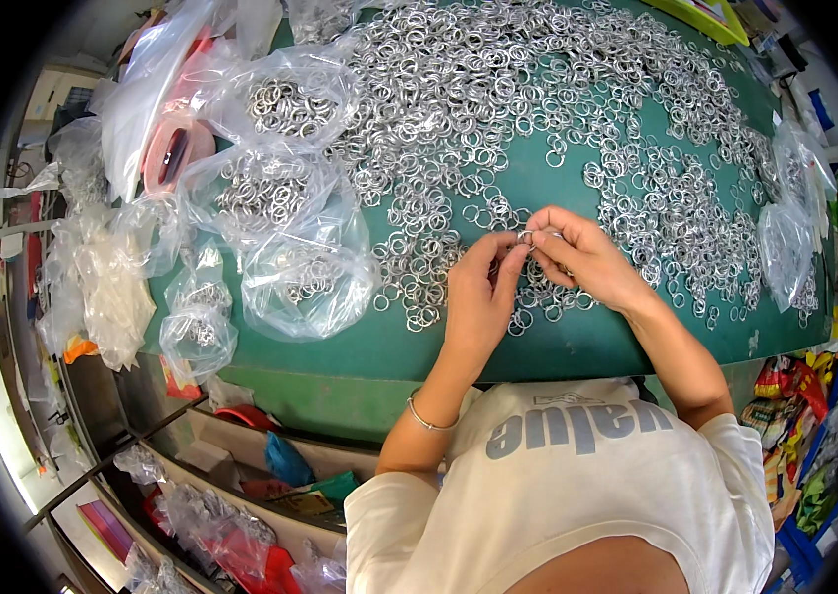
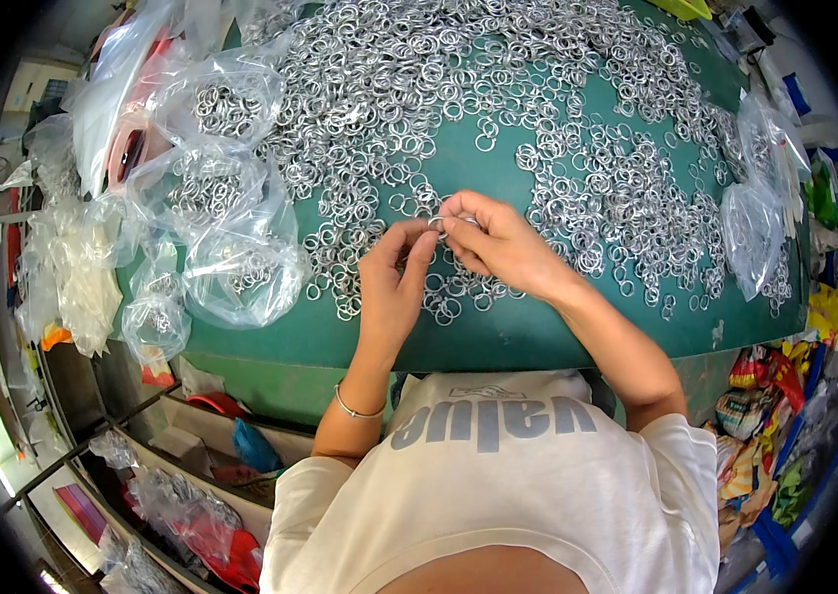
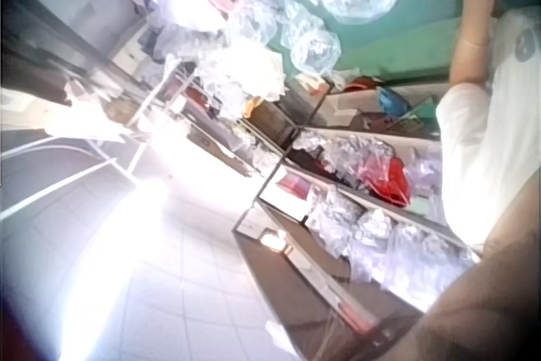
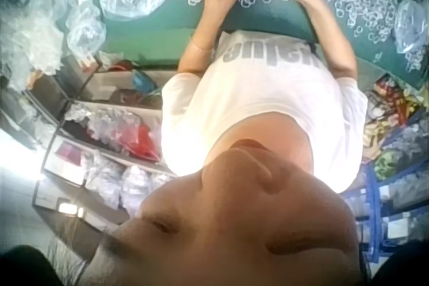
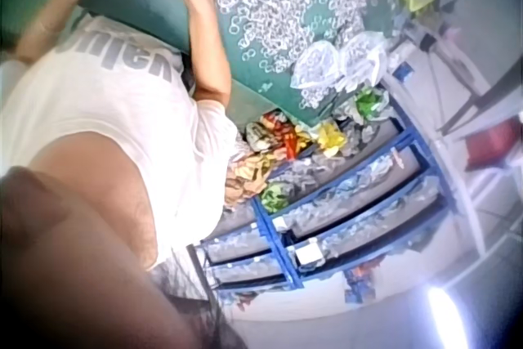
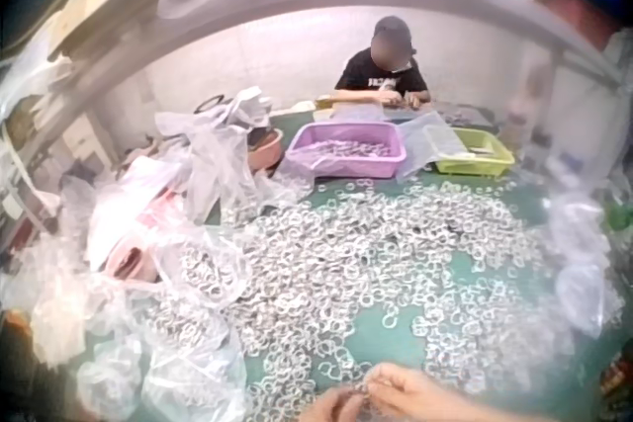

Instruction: The person gathers and sorts small silver metal rings by hand on a green workbench, moving them between piles and into their hands.

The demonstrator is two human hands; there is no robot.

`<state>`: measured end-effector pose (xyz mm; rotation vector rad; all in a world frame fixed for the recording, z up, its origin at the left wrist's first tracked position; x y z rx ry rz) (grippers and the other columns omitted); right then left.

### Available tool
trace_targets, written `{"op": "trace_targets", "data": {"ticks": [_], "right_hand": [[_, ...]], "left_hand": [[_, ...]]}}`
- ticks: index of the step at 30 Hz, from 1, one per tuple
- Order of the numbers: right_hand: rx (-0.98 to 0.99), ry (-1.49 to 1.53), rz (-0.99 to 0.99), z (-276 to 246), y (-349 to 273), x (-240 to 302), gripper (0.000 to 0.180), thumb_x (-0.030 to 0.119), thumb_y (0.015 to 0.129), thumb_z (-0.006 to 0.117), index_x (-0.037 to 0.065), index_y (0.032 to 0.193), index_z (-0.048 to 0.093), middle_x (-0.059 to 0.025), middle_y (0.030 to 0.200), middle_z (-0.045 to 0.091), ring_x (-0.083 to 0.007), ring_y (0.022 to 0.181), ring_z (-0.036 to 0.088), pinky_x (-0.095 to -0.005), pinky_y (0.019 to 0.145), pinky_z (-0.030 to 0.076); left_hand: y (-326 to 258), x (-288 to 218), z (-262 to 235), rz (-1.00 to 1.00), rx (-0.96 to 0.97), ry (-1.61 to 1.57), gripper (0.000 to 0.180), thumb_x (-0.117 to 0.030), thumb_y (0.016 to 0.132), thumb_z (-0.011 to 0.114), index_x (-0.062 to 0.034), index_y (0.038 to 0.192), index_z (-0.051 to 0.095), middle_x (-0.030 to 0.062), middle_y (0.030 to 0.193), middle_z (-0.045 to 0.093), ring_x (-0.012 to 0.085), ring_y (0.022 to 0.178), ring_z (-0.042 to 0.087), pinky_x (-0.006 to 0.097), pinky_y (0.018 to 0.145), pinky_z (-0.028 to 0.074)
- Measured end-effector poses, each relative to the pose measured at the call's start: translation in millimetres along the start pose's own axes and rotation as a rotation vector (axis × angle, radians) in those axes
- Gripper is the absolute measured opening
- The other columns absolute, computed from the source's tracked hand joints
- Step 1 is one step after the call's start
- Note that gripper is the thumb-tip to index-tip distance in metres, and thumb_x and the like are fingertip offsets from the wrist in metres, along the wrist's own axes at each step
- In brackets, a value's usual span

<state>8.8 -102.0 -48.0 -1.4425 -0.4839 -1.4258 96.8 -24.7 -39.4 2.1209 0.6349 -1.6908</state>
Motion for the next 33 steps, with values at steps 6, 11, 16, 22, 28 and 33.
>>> {"op": "trace_targets", "data": {"ticks": [6,11,16,22,28,33], "right_hand": [[-0.197,-0.098,-0.124,-13.8,-6.9,10.2,0.015,0.019,0.095,0.045,0.004,0.090,0.046,0.0031,0.061,0.042,-0.0024,0.048,0.035,-0.0192,0.041,0.026],[-0.109,0.118,-0.051,-16.6,-4.9,2.3,0.024,0.023,0.094,0.047,0.006,0.078,0.047,0.0017,0.060,0.045,-0.0033,0.044,0.035,-0.0188,0.038,0.026],[-0.034,0.462,0.009,-5.5,0.5,1.2,0.014,0.017,0.091,0.051,0.004,0.088,0.053,-0.0011,0.061,0.051,-0.0038,0.042,0.037,-0.0176,0.035,0.022],[-0.171,-0.696,-0.393,27.6,37.5,15.1,0.011,0.015,0.083,0.058,0.006,0.082,0.063,-0.0043,0.062,0.053,-0.0150,0.053,0.052,-0.0295,0.048,0.041],[-0.132,-0.828,-0.514,37.6,56.7,17.1,0.012,0.013,0.079,0.062,0.003,0.084,0.061,-0.0024,0.056,0.049,-0.0126,0.051,0.045,-0.0270,0.046,0.036],[-0.024,0.411,0.014,7.3,47.3,3.9,0.021,0.022,0.088,0.054,0.003,0.079,0.052,-0.0004,0.060,0.045,-0.0040,0.046,0.035,-0.0182,0.038,0.025]], "left_hand": [[-2.4,3.1,-11.7,-0.023,-0.057,-0.174,0.019,-0.012,0.090,0.053,0.0007,0.079,0.061,-0.0020,0.059,0.049,0.0037,0.051,0.034,0.021,0.045,0.025],[-5.9,-2.6,-17.2,0.149,0.015,0.347,0.010,-0.010,0.084,0.058,-0.0014,0.084,0.062,0.0137,0.069,0.059,0.0276,0.054,0.054,0.033,0.051,0.042],[-20.3,3.3,-43.6,-0.001,-0.136,0.407,0.008,-0.012,0.080,0.064,-0.0040,0.083,0.065,0.0128,0.068,0.061,0.0300,0.053,0.057,0.036,0.051,0.044],[-14.7,10.3,-63.4,0.148,-0.262,0.856,0.028,-0.014,0.078,0.066,-0.0036,0.103,0.059,0.0110,0.069,0.052,0.0236,0.058,0.049,0.035,0.054,0.040],[-18.8,25.7,-61.8,-0.052,-0.154,0.708,0.023,-0.016,0.078,0.065,-0.0047,0.098,0.060,0.0126,0.078,0.053,0.0313,0.074,0.055,0.040,0.062,0.044],[-14.8,23.7,-63.8,0.003,-0.206,0.603,0.015,-0.010,0.077,0.064,-0.0039,0.091,0.061,0.0114,0.071,0.051,0.0279,0.063,0.052,0.036,0.057,0.041]]}}
Point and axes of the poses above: each hand's wrist, its own y-axis towards the middle knuckle, its own z-axis out of the palm, x = y × z, the point moved 8 cm from there along y, towards the middle knuckle
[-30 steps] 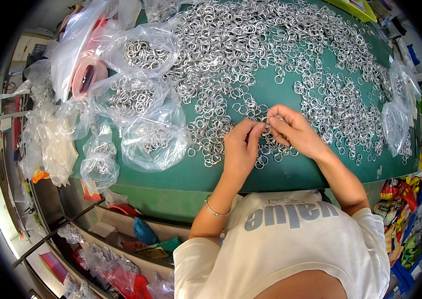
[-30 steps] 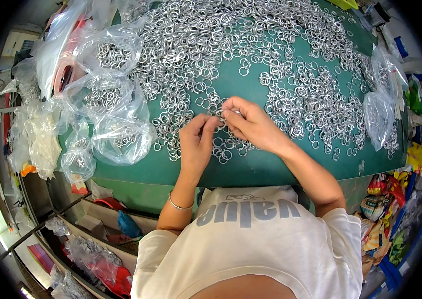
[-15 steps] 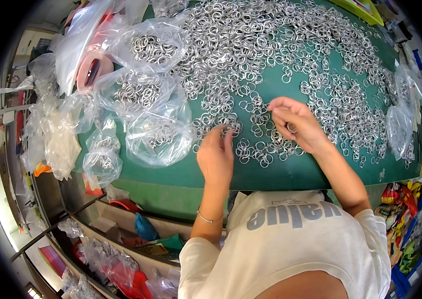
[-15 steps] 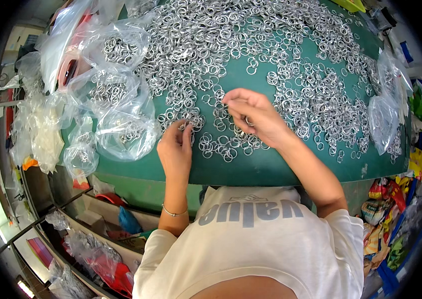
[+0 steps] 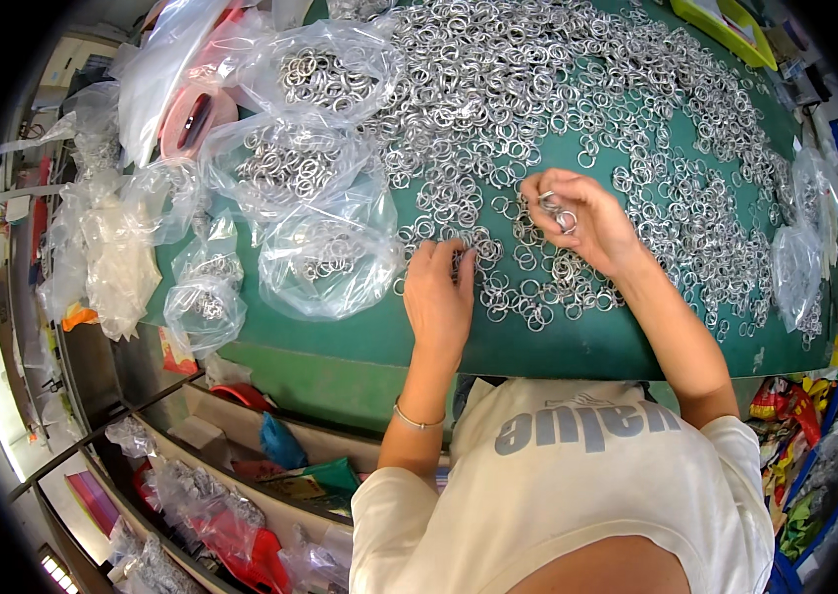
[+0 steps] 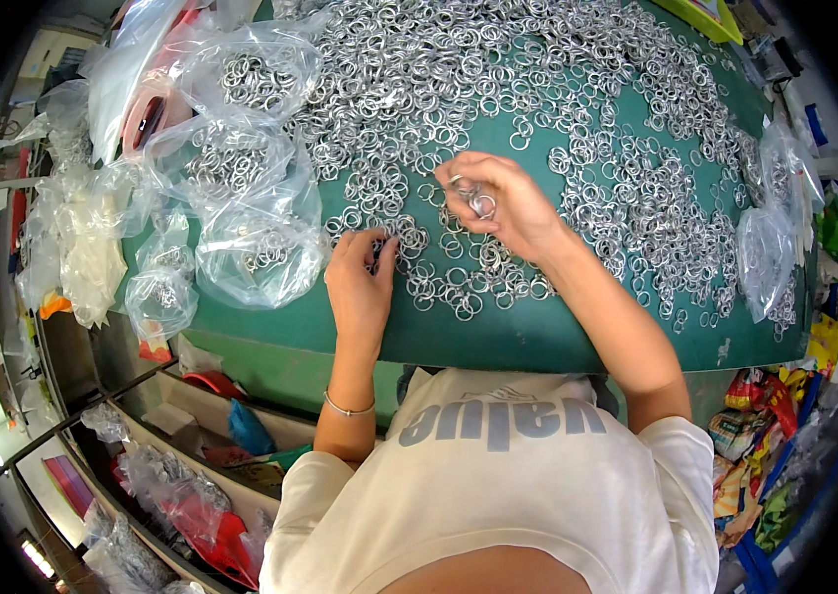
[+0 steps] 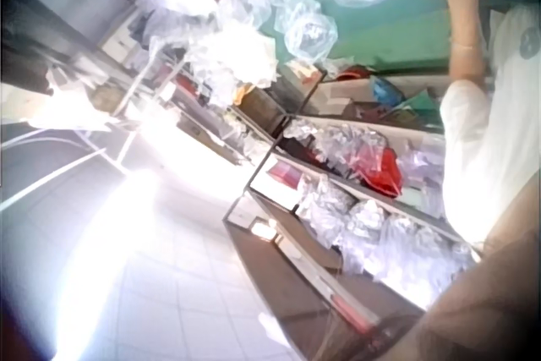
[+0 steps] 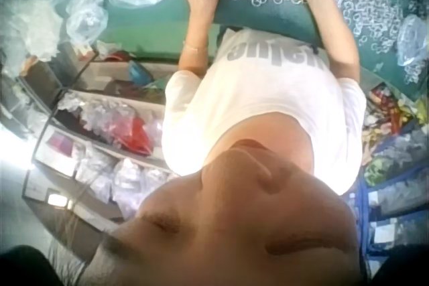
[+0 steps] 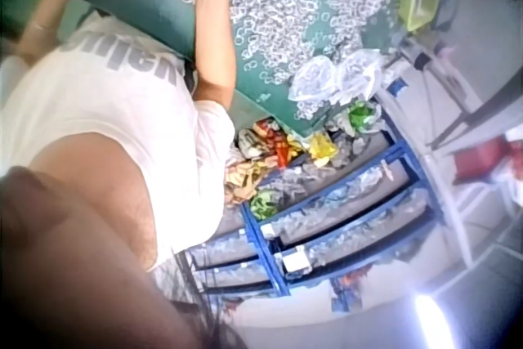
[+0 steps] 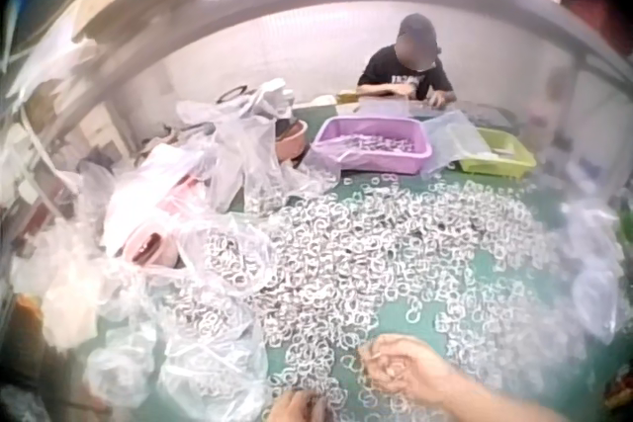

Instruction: The person gathers and sorts small silver metal rings by hand on a green workbench, moving them between piles and into their hands.

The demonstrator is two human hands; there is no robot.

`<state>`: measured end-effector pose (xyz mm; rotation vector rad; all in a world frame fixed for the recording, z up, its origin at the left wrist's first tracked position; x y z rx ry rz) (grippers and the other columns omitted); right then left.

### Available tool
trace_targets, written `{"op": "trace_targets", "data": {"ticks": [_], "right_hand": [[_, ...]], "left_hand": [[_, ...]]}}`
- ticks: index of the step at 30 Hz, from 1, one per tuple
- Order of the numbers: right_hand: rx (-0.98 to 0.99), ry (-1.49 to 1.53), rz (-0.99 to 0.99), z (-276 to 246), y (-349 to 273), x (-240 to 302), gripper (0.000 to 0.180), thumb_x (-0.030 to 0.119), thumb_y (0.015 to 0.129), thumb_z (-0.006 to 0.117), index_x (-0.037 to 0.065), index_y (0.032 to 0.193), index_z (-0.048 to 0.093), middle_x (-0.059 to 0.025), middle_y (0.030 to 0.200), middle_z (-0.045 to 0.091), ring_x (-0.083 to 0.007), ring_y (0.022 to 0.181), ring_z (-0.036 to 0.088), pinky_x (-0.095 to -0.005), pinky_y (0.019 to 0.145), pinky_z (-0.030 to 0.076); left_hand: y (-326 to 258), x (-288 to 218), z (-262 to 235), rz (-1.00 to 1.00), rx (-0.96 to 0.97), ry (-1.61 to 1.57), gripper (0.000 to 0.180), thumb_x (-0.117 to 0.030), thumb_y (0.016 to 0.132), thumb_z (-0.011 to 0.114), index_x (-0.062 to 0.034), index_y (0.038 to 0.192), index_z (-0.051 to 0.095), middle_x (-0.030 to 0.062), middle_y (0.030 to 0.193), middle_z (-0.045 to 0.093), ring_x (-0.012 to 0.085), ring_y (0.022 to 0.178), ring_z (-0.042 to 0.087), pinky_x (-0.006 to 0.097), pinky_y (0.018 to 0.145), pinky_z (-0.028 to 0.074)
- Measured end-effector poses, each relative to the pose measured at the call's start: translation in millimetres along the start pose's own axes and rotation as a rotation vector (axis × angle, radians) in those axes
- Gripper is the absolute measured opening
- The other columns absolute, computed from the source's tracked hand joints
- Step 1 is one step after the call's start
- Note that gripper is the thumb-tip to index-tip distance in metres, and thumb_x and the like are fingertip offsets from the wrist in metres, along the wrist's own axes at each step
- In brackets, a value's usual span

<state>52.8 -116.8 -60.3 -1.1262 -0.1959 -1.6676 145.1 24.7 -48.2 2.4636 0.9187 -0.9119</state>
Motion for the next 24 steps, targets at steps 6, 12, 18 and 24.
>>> {"op": "trace_targets", "data": {"ticks": [6,12,18,24], "right_hand": [[-0.013,-0.281,0.116,-0.5,5.2,-9.7,0.020,0.023,0.088,0.058,0.005,0.082,0.053,-0.0022,0.061,0.053,-0.0023,0.045,0.038,-0.0172,0.034,0.021],[-0.037,-1.210,-0.715,42.9,20.0,4.3,0.018,0.021,0.078,0.066,0.007,0.088,0.065,-0.0094,0.070,0.062,-0.0223,0.059,0.060,-0.0361,0.053,0.046],[-0.076,-1.036,-0.715,33.0,22.9,8.6,0.007,0.011,0.079,0.064,0.006,0.082,0.065,-0.0031,0.069,0.060,-0.0133,0.056,0.055,-0.0305,0.049,0.042],[0.175,0.095,-0.056,18.0,6.2,4.2,0.018,0.018,0.083,0.046,0.001,0.090,0.050,-0.0103,0.081,0.053,-0.0104,0.050,0.044,-0.0195,0.034,0.025]], "left_hand": [[-5.8,18.0,2.0,-0.234,0.005,-0.597,0.011,-0.007,0.085,0.058,0.0001,0.092,0.061,-0.0007,0.065,0.046,0.0082,0.054,0.040,0.025,0.048,0.034],[-16.4,29.0,15.5,-0.550,0.145,-1.222,0.018,-0.014,0.093,0.048,0.0011,0.097,0.058,-0.0023,0.068,0.048,0.0046,0.055,0.039,0.019,0.050,0.033],[-18.1,29.5,17.6,-0.499,0.135,-1.186,0.017,-0.009,0.092,0.048,0.0012,0.099,0.059,0.0001,0.072,0.055,0.0034,0.057,0.042,0.017,0.049,0.034],[-14.8,21.7,18.3,-0.409,0.169,-1.122,0.017,-0.007,0.091,0.049,0.0026,0.102,0.058,0.0059,0.084,0.064,0.0039,0.059,0.045,0.017,0.051,0.036]]}}
Point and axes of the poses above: each hand's wrist, its own y-axis towards the middle knuckle, its own z-axis out of the palm, x = y × z, the point moved 8 cm from there along y, towards the middle knuckle
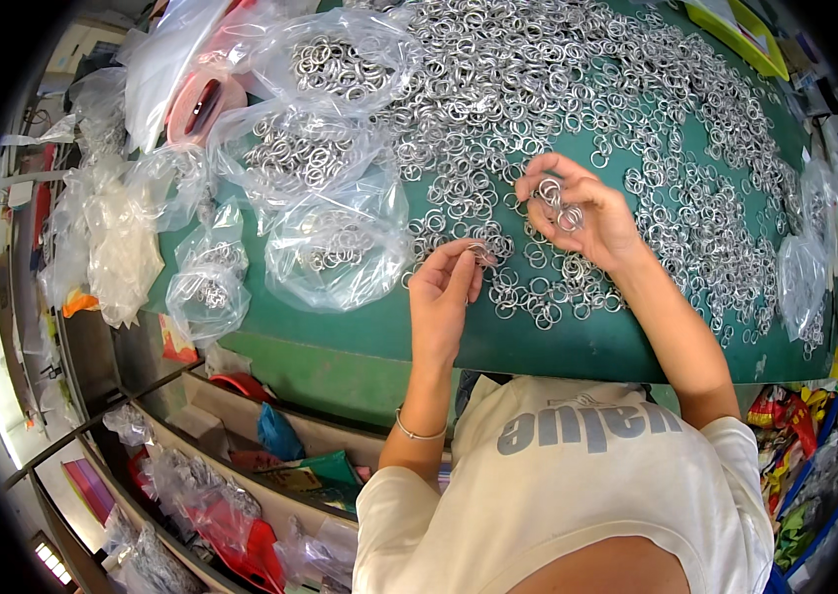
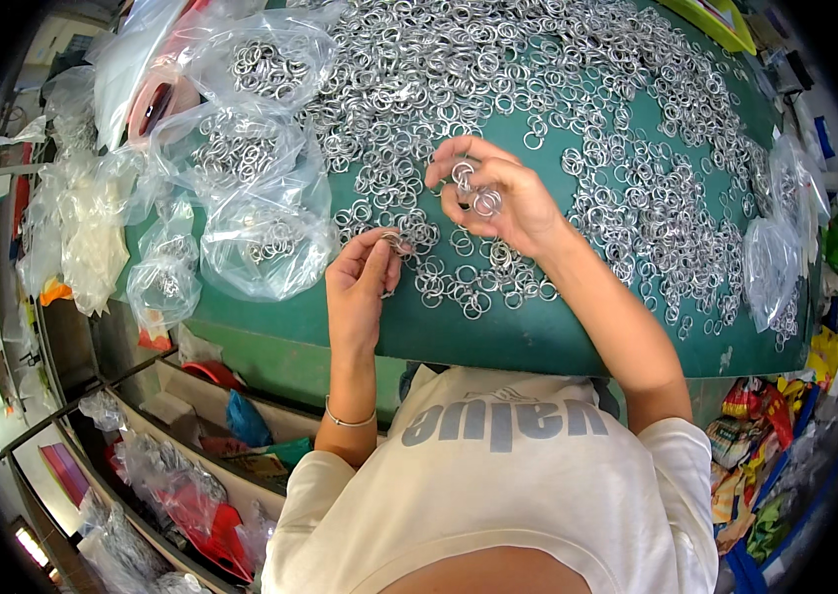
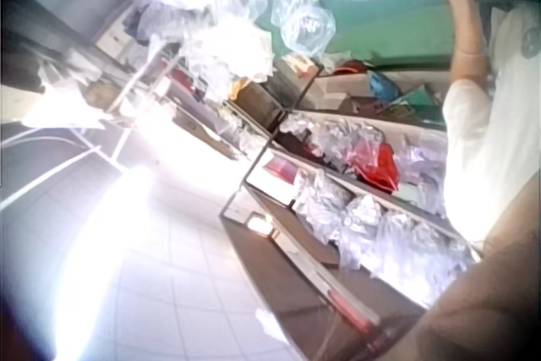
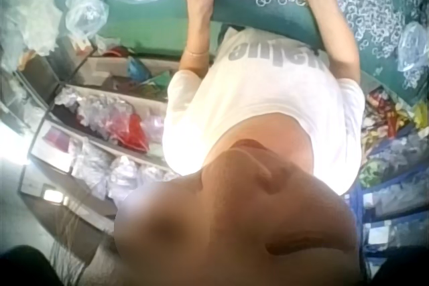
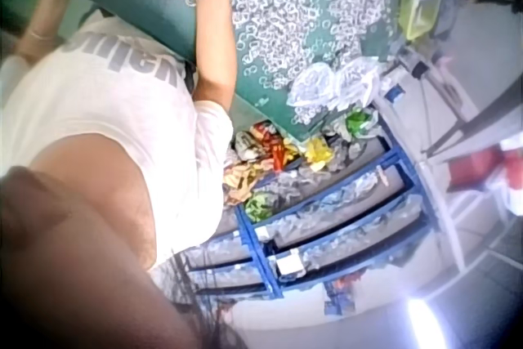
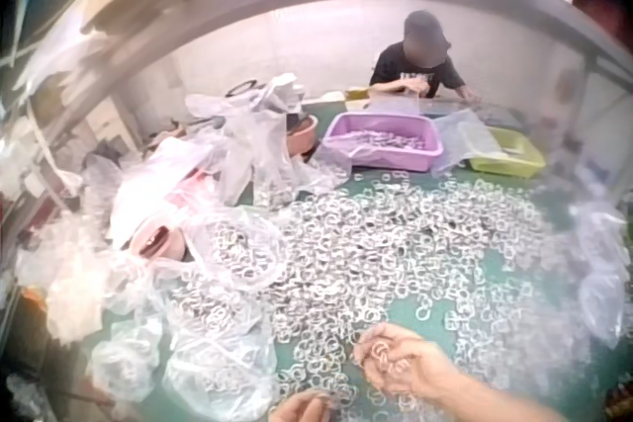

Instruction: The person gathers and sorts small silver metal rings by hand on a green workbench, moving them between piles and into their hands.

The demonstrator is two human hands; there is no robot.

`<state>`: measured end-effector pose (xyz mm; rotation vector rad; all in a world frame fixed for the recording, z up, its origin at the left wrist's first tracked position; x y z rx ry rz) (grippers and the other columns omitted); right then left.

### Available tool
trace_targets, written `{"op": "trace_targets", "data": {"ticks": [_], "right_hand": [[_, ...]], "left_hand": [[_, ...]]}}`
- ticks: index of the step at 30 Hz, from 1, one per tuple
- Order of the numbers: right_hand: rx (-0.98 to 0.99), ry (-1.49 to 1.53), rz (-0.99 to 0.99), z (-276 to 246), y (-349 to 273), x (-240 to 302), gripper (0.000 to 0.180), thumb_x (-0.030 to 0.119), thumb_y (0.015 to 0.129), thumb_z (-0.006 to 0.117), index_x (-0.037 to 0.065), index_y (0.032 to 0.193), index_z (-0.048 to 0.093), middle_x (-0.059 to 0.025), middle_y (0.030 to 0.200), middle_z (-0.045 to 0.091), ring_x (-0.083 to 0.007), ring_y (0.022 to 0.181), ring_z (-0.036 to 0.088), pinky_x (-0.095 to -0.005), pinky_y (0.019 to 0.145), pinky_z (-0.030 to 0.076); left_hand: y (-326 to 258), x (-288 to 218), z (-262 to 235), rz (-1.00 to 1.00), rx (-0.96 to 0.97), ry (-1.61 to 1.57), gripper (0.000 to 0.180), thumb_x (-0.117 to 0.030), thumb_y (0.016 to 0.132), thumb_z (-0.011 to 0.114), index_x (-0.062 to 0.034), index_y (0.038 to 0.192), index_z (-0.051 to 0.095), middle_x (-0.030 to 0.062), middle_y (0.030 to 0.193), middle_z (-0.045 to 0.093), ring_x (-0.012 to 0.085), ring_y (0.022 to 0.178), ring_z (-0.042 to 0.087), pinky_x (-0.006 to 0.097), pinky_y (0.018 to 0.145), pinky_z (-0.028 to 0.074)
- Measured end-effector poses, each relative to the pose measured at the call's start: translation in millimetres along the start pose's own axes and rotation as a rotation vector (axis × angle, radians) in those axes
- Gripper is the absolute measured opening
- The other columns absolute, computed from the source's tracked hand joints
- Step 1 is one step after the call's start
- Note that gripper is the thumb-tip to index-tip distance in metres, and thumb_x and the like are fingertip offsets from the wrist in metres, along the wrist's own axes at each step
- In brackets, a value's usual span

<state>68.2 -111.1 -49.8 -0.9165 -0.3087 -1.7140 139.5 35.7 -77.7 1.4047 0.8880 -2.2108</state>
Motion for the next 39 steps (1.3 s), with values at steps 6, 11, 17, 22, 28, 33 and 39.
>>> {"op": "trace_targets", "data": {"ticks": [6,11,17,22,28,33,39], "right_hand": [[-0.122,-0.676,0.100,5.1,-23.5,-13.8,0.019,0.021,0.082,0.062,0.003,0.087,0.060,0.0012,0.062,0.052,-0.0105,0.051,0.044,-0.0207,0.045,0.033],[-0.053,-1.195,-0.431,37.8,-39.0,4.2,0.012,0.009,0.078,0.065,0.003,0.088,0.063,-0.0073,0.066,0.054,-0.0191,0.055,0.052,-0.0303,0.050,0.041],[-0.019,-1.310,-0.597,44.2,-52.1,12.6,0.012,0.004,0.078,0.062,0.005,0.089,0.064,-0.0061,0.068,0.055,-0.0206,0.054,0.052,-0.0302,0.047,0.040],[0.118,-1.281,-0.861,48.3,-63.7,12.7,0.021,0.001,0.067,0.065,0.007,0.088,0.065,-0.0031,0.067,0.054,-0.0166,0.051,0.052,-0.0285,0.041,0.038],[0.272,-1.427,-1.122,71.7,-82.3,17.3,0.027,-0.001,0.062,0.065,0.005,0.088,0.065,-0.0036,0.068,0.056,-0.0166,0.049,0.053,-0.0270,0.039,0.038],[0.056,-1.315,-0.850,44.8,-61.7,17.6,0.020,-0.003,0.071,0.065,0.003,0.090,0.063,-0.0075,0.069,0.059,-0.0191,0.052,0.057,-0.0291,0.042,0.042],[-0.162,-0.736,-0.134,13.4,-49.4,-6.6,0.016,0.008,0.084,0.059,0.001,0.098,0.059,-0.0016,0.068,0.058,-0.0075,0.063,0.053,-0.0254,0.059,0.041]], "left_hand": [[0.0,6.4,9.8,-0.108,0.078,-0.301,0.017,-0.008,0.090,0.053,0.0023,0.102,0.058,0.0098,0.089,0.065,0.0058,0.063,0.050,0.018,0.055,0.039],[-3.4,4.0,15.9,-0.111,0.096,-0.338,0.017,-0.008,0.089,0.055,0.0019,0.102,0.059,0.0068,0.082,0.062,0.0073,0.065,0.051,0.019,0.057,0.041],[-9.5,6.0,19.8,-0.175,0.105,-0.347,0.016,-0.008,0.088,0.054,0.0024,0.100,0.058,0.0044,0.080,0.057,0.0097,0.067,0.051,0.022,0.060,0.042],[-15.1,4.0,40.1,-0.331,0.309,-0.633,0.016,-0.010,0.088,0.053,0.0024,0.097,0.057,0.0054,0.083,0.058,0.0105,0.069,0.052,0.023,0.062,0.044],[-22.4,1.9,39.7,-0.349,0.280,-0.584,0.015,-0.009,0.088,0.055,0.0025,0.097,0.057,0.0079,0.085,0.061,0.0108,0.070,0.056,0.023,0.064,0.047],[-19.8,-7.9,31.9,-0.163,0.194,-0.439,0.015,-0.008,0.088,0.056,0.0023,0.099,0.058,0.0093,0.087,0.062,0.0117,0.073,0.059,0.023,0.067,0.049],[-19.9,-9.0,30.4,-0.140,0.136,-0.387,0.016,-0.006,0.087,0.057,0.0030,0.101,0.058,0.0098,0.088,0.063,0.0127,0.075,0.059,0.023,0.068,0.049]]}}
Point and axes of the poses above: each hand's wrist, its own y-axis towards the middle knuckle, its own z-axis out of the palm, x = y × z, the point moved 8 cm from there along y, towards the middle knuckle
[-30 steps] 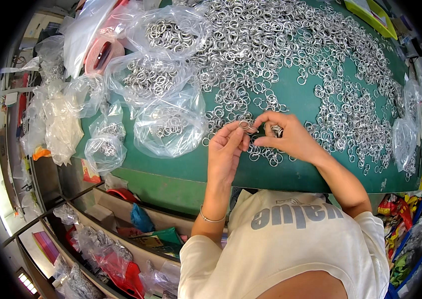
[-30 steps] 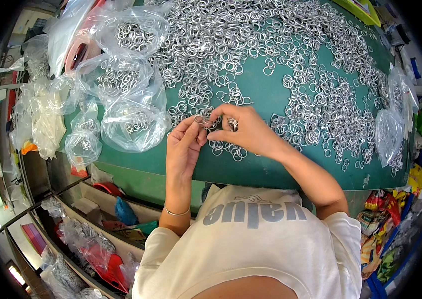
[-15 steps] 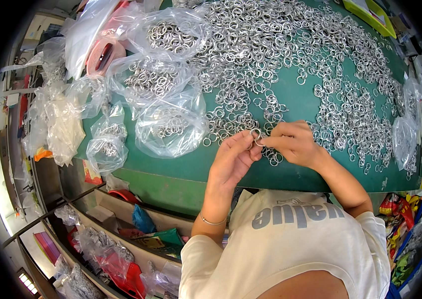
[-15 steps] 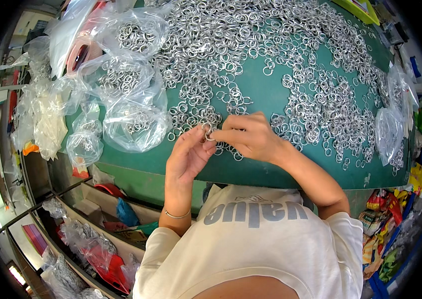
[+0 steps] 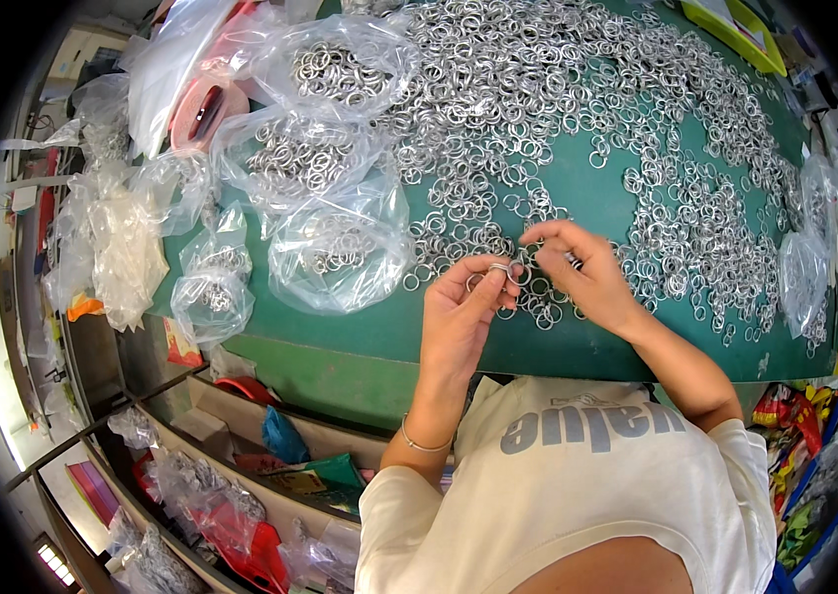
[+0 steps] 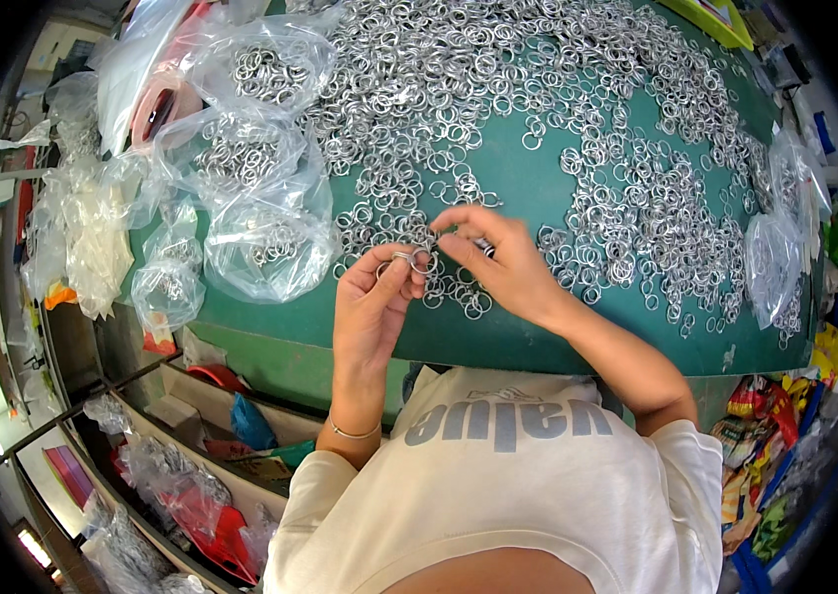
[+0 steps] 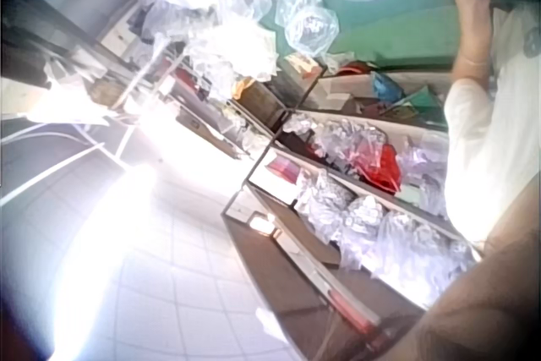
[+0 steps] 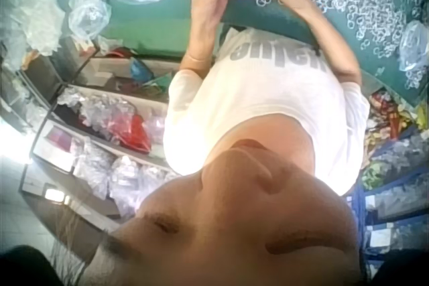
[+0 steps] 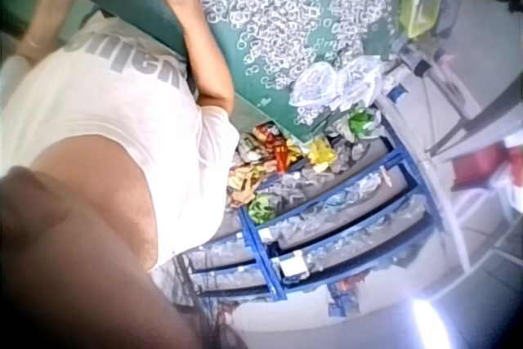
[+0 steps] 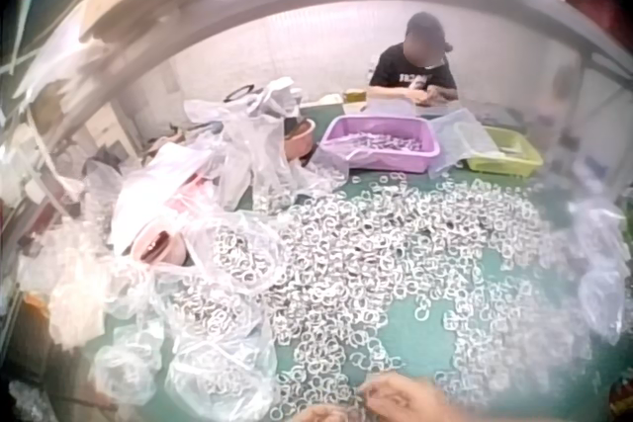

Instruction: The person gathers and sorts small silver metal rings by hand on a green workbench, moving them between piles and into their hands.

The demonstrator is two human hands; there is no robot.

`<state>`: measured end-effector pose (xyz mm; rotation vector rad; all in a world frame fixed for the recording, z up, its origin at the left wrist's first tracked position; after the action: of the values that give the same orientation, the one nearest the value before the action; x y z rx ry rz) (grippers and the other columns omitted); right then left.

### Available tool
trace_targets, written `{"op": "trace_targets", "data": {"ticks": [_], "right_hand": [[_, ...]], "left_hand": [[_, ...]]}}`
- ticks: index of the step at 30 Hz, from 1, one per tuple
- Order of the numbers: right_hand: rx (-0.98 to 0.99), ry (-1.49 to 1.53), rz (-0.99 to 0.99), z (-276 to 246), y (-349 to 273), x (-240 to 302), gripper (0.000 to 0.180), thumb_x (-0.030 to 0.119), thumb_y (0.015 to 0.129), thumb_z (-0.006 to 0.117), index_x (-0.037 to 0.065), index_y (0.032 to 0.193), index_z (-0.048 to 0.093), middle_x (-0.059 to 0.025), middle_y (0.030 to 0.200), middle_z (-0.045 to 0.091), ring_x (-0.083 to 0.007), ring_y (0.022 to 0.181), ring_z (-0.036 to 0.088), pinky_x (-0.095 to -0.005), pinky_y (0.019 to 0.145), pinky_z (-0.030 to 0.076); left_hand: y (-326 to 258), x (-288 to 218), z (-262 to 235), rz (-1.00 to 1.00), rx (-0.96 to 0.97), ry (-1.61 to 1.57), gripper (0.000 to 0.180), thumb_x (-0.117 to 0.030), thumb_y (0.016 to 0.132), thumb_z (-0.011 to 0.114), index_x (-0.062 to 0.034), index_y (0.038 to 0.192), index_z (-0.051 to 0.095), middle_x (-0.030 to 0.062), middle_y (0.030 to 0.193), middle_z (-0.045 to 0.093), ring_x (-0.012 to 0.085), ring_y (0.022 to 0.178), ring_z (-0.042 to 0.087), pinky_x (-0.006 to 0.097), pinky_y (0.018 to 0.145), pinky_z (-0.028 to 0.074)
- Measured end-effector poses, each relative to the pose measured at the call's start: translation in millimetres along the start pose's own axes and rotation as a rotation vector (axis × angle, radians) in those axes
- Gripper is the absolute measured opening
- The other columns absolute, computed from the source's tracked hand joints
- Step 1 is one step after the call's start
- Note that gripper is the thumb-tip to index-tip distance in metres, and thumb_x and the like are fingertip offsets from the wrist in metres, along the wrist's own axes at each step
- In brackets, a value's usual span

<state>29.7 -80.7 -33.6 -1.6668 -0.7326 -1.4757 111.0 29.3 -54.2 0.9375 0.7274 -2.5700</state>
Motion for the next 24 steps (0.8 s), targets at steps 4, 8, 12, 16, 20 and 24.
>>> {"op": "trace_targets", "data": {"ticks": [4,8,12,16,20,24], "right_hand": [[0.181,0.015,0.083,16.9,-4.4,-2.2,0.019,0.014,0.085,0.060,0.001,0.097,0.058,0.0005,0.069,0.055,-0.0052,0.067,0.047,-0.0226,0.064,0.039],[0.035,0.026,0.061,5.1,-2.8,-5.3,0.014,0.012,0.085,0.060,0.000,0.092,0.060,0.0002,0.076,0.057,-0.0048,0.073,0.049,-0.0222,0.066,0.040],[-0.035,0.077,0.056,1.1,-4.4,-7.5,0.012,0.011,0.086,0.058,-0.001,0.090,0.060,-0.0010,0.079,0.060,-0.0050,0.076,0.051,-0.0222,0.068,0.042],[-0.105,-0.034,-0.023,-2.5,-4.9,1.0,0.012,0.010,0.086,0.058,-0.001,0.088,0.060,-0.0023,0.078,0.061,-0.0064,0.075,0.053,-0.0226,0.067,0.042],[-0.133,-0.177,-0.103,-5.7,-5.1,5.8,0.010,0.009,0.085,0.058,-0.001,0.087,0.060,-0.0072,0.073,0.062,-0.0120,0.066,0.057,-0.0246,0.059,0.044],[-0.146,-0.523,-0.199,-23.8,-1.9,12.4,0.010,0.008,0.083,0.060,0.000,0.088,0.060,-0.0125,0.072,0.061,-0.0214,0.058,0.057,-0.0285,0.052,0.044]], "left_hand": [[1.1,0.3,-1.0,0.057,0.048,-0.004,0.017,-0.003,0.085,0.059,0.0029,0.101,0.058,0.0087,0.087,0.062,0.0129,0.075,0.060,0.024,0.068,0.049],[0.9,-4.3,-3.7,0.139,-0.017,0.082,0.017,-0.002,0.084,0.059,0.0029,0.101,0.058,0.0077,0.085,0.061,0.0128,0.074,0.059,0.024,0.069,0.050],[1.4,1.3,-7.6,0.105,-0.034,0.066,0.016,-0.003,0.086,0.057,0.0032,0.100,0.058,0.0076,0.084,0.060,0.0130,0.075,0.057,0.024,0.068,0.048],[2.7,8.4,-11.6,0.045,-0.057,0.010,0.015,-0.003,0.086,0.057,0.0026,0.100,0.058,0.0070,0.083,0.060,0.0127,0.074,0.058,0.023,0.068,0.048],[0.9,5.9,-7.9,0.072,-0.056,0.227,0.013,-0.003,0.085,0.058,0.0026,0.097,0.059,0.0050,0.083,0.060,0.0102,0.070,0.056,0.021,0.064,0.047],[-1.7,3.1,-6.5,0.110,-0.021,0.554,0.012,-0.003,0.086,0.057,0.0025,0.096,0.060,0.0020,0.076,0.056,0.0077,0.063,0.050,0.021,0.057,0.043]]}}
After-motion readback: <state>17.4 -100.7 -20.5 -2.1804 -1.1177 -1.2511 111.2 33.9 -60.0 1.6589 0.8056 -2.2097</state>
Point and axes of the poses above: each hand's wrist, its own y-axis towards the middle knuckle, its own z-axis out of the palm, x = y × z, the point moved 8 cm from there along y, towards the middle knuckle
